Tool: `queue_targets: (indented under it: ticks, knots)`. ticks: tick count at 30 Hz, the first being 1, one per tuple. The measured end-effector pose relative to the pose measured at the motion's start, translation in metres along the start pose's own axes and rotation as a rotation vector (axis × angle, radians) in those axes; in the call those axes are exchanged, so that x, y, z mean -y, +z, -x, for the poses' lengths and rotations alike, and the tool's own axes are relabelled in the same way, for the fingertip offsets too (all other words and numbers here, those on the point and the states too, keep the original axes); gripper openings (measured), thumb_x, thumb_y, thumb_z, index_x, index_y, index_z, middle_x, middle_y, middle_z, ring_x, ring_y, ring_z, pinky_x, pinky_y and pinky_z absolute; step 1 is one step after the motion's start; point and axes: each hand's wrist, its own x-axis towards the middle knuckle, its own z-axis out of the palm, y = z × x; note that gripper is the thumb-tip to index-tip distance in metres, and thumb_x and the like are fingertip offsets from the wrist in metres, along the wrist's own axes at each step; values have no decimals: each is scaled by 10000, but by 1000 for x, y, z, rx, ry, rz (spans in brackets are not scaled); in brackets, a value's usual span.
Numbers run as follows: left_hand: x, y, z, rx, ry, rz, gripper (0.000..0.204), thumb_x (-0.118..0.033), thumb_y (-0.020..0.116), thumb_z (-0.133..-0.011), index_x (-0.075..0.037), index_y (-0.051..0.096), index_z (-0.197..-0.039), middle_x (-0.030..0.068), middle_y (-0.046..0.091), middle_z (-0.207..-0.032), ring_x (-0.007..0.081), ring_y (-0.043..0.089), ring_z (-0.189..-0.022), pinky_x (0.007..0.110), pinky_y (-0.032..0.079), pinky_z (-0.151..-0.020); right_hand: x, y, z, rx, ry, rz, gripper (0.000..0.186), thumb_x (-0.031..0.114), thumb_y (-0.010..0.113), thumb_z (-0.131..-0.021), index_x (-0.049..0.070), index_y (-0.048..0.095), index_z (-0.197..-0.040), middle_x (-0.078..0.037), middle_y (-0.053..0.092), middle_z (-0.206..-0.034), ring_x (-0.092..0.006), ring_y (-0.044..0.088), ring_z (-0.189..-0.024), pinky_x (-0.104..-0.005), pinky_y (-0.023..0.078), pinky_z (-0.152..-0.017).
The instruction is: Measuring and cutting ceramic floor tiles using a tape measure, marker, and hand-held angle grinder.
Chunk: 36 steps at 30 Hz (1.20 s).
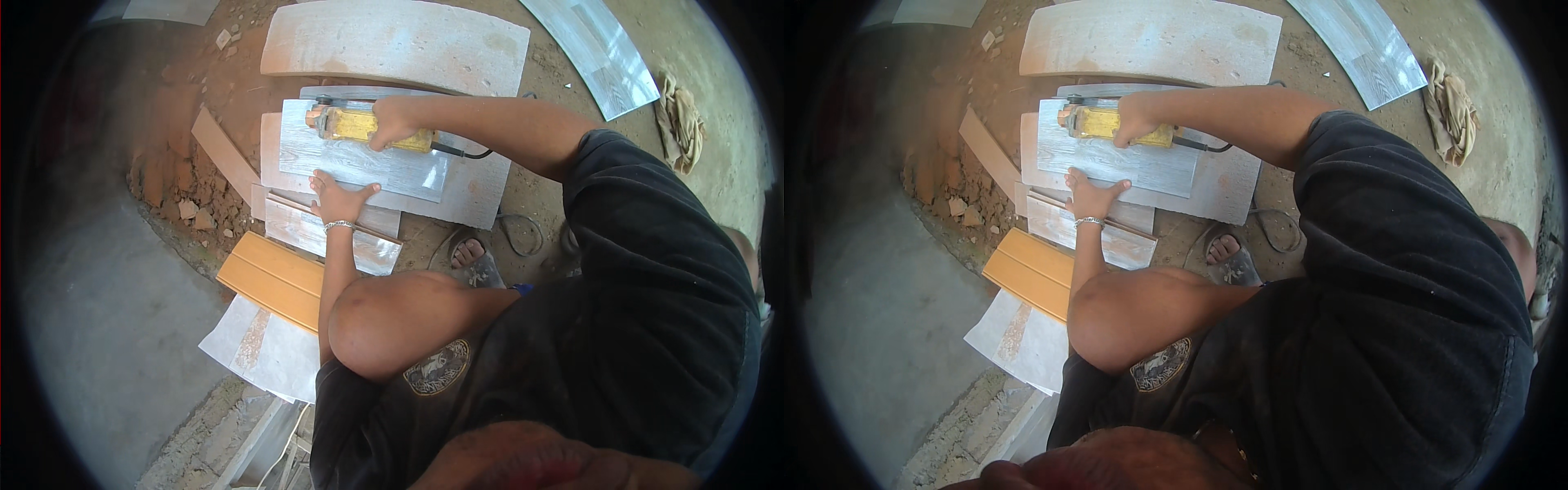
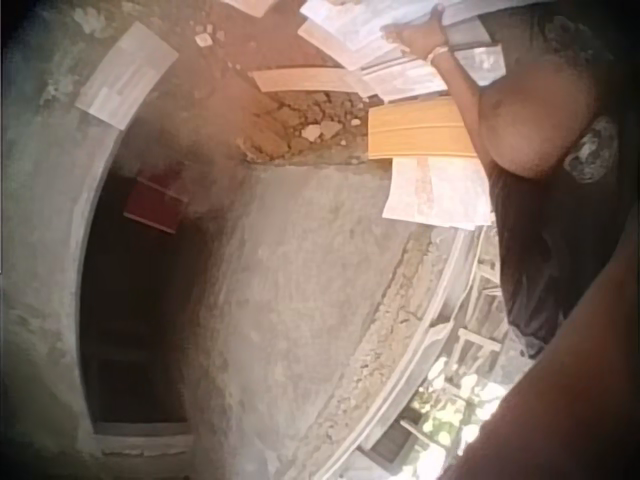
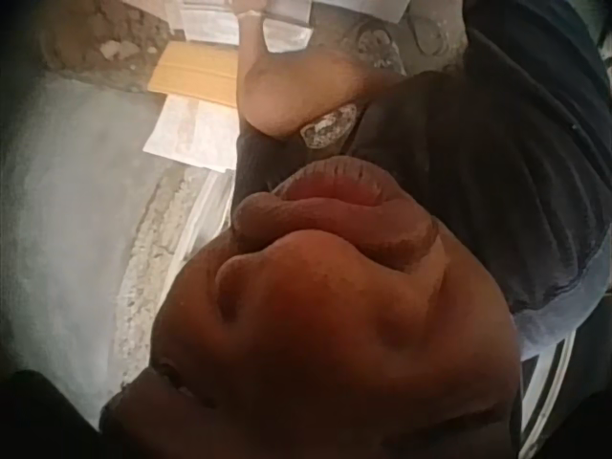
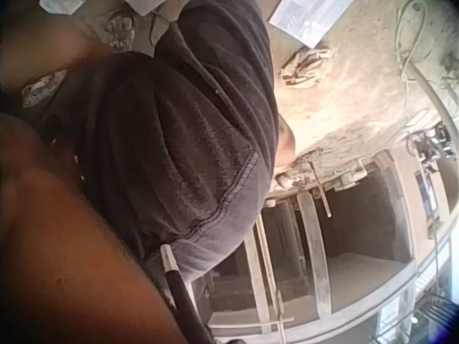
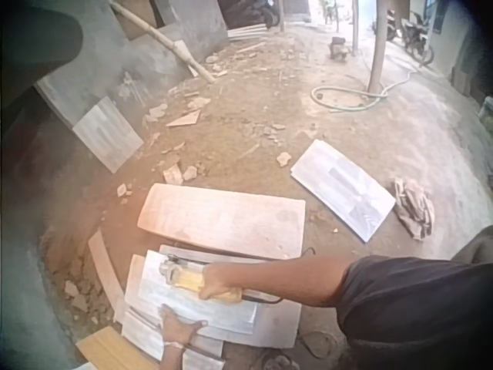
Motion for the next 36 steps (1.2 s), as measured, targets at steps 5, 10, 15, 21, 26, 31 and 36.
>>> queue_targets:
  ticks: [5, 10, 15, 21, 26, 31, 36]
  knots:
    - [0, 2, 0, -16, -4, -5, 1530, -688, 885, -572, 131, 66, -1573, 360, 134, -1643, 387, 130, -1572, 607, 178, -1215, -8, 3, 10, -1, 20, 28, 576, 442, 755, -654, -105, 728, -831, -280, 721, -839, -370, 717, -787, -444, 564, -730]
    - [-1, 4, -1, -19, -2, -5, 1531, -682, 888, -570, 133, 66, -1571, 358, 137, -1643, 387, 141, -1570, 610, 180, -1215, -15, 3, 22, -5, 29, 2, 579, 430, 757, -657, -113, 725, -856, -281, 724, -850, -371, 721, -796, -444, 566, -734]
    - [0, 4, -2, -13, -5, -8, 1537, -676, 893, -564, 134, 61, -1571, 356, 139, -1644, 382, 144, -1570, 615, 172, -1216, -22, 5, 28, 8, 38, -5, 601, 433, 749, -669, -129, 716, -879, -289, 720, -855, -374, 721, -801, -445, 567, -737]
    - [0, 6, -1, -30, -24, -38, 1510, -701, 875, -571, 95, 93, -1589, 301, 164, -1664, 343, 149, -1576, 606, 184, -1217, -29, 6, 37, -7, 55, 7, 592, 489, 754, -665, -73, 756, -851, -267, 732, -873, -368, 713, -809, -447, 558, -738]
    - [0, 6, -1, -34, -22, -35, 1517, -703, 874, -570, 93, 82, -1590, 290, 163, -1668, 342, 152, -1576, 611, 181, -1217, -29, 3, 48, 18, 47, -9, 611, 459, 740, -680, -116, 722, -886, -284, 722, -866, -376, 720, -819, -445, 565, -757]
    - [0, 6, -1, -38, -21, -30, 1518, -698, 876, -573, 91, 73, -1592, 273, 170, -1673, 336, 155, -1576, 611, 180, -1217, -28, 1, 57, 16, 57, -17, 603, 462, 738, -677, -111, 723, -864, -279, 722, -851, -374, 719, -806, -446, 564, -755]
    - [-1, 5, 0, -29, -22, -31, 1519, -694, 880, -572, 86, 70, -1594, 269, 186, -1671, 329, 163, -1575, 610, 185, -1216, -34, 3, 63, 27, 73, 0, 594, 461, 740, -671, -109, 722, -839, -277, 721, -839, -375, 718, -793, -447, 563, -752]
